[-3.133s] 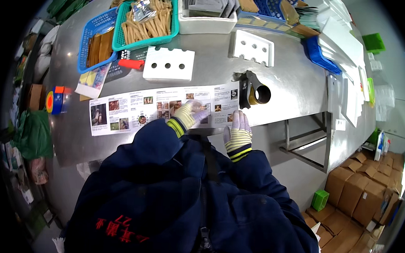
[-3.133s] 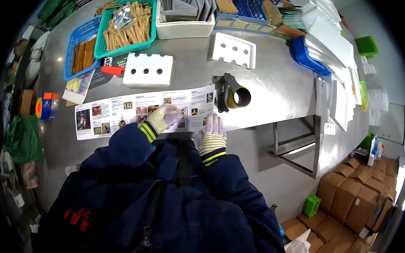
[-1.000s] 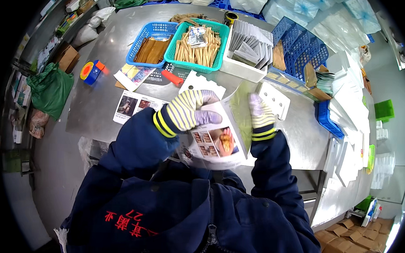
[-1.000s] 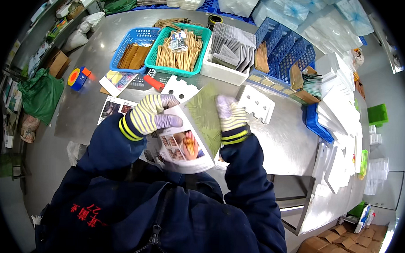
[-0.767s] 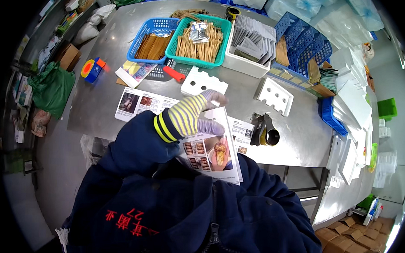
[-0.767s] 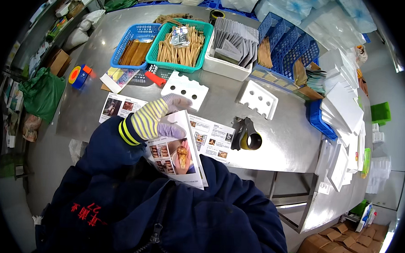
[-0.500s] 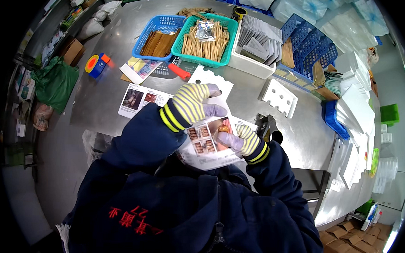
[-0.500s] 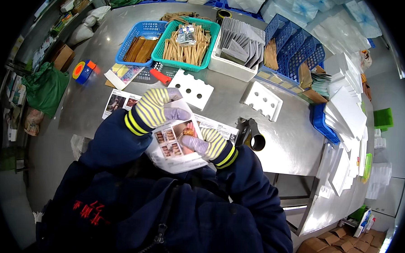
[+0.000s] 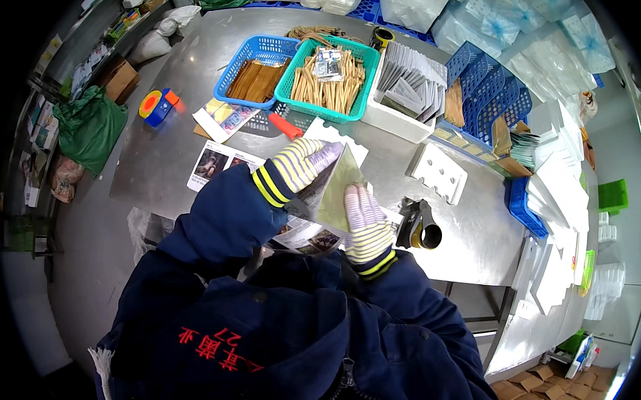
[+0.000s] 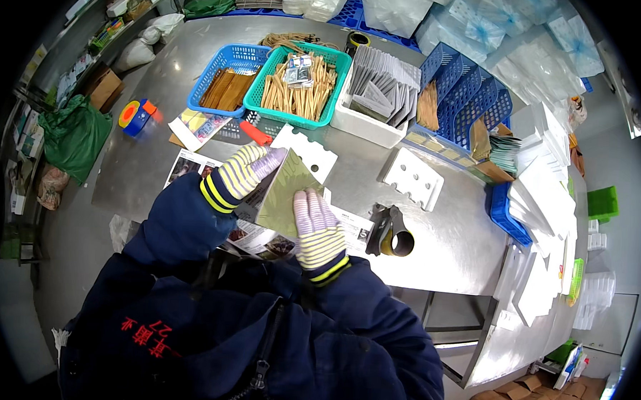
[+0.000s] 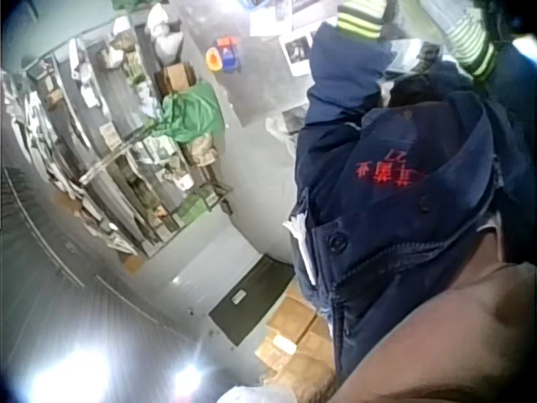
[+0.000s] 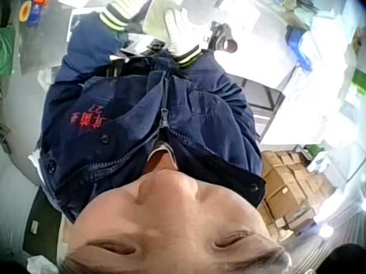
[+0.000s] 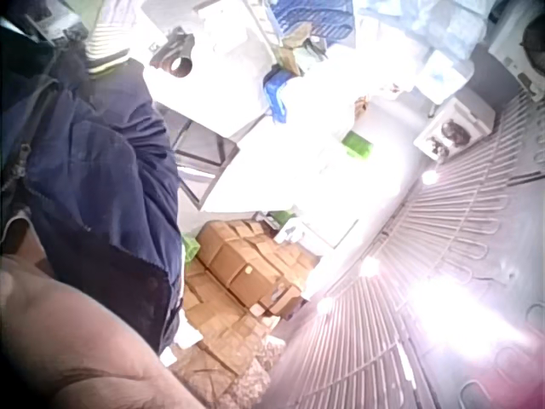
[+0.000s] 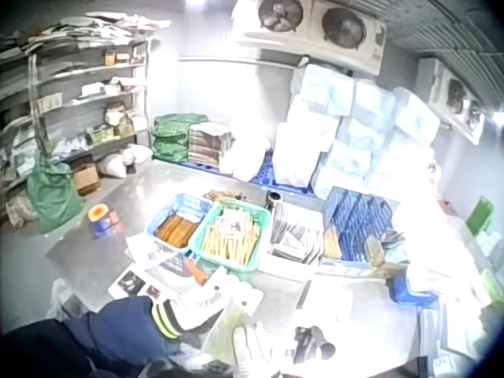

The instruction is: The person inserts green mesh sheets into white booklets by hand and stacks them on a metal table.

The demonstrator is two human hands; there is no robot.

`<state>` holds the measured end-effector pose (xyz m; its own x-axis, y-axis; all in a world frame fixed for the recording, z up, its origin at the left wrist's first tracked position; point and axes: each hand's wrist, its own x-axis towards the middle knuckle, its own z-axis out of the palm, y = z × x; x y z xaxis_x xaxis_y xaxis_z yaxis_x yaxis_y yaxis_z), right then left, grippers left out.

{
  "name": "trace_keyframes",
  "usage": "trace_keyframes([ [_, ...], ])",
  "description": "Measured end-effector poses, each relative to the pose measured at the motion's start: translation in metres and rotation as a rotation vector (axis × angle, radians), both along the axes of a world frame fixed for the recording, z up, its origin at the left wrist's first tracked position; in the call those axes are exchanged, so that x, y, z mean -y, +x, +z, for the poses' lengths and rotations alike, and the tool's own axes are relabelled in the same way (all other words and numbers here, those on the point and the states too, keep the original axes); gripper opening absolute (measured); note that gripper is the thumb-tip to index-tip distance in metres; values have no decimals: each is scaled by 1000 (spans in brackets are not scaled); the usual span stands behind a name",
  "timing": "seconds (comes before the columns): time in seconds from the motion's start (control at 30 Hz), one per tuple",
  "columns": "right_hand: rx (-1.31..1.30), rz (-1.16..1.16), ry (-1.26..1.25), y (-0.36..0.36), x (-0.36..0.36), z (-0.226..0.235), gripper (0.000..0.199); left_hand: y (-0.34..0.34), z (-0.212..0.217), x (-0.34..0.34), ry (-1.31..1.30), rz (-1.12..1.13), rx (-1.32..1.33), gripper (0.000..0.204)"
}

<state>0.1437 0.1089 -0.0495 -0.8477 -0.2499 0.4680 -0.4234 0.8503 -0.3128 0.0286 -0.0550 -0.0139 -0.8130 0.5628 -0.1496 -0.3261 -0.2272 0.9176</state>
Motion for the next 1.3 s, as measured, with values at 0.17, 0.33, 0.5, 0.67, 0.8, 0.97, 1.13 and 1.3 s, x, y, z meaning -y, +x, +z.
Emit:
trace_keyframes([
  [0.17, 114, 138, -107, -6, 12, 8, 63, -13, -18, 19, -553, 7, -662, 27],
  [0.33, 190, -182, -420, -29, -6, 7, 32, -2, 6, 5, -551, -17, -794, 26],
  [0.5, 359, -187, -953, -37, -52, 4, 36, 8, 7, 20, -312, -340, -312, 44],
  [0.67, 1024, 89, -1340, -29, -46, -15, 49, 29, 41, 12, -390, -266, -460, 46],
  [0.8, 1725, 411, -2139, 22, 20, -28, 50, 27, 18, 7, -354, -149, -599, 69],
  [0.97, 1697, 531, -2353, -2, 16, -11, 54, 7, 22, 15, -470, -418, -197, 57],
  [1.13, 1224, 435, -1147, -17, -19, 35, 47, 14, 25, 10, -586, -199, -663, 38],
  [1.3, 1077, 196, -1018, -16, -56, 24, 32, -3, 1, 35, -401, -279, -168, 36],
])
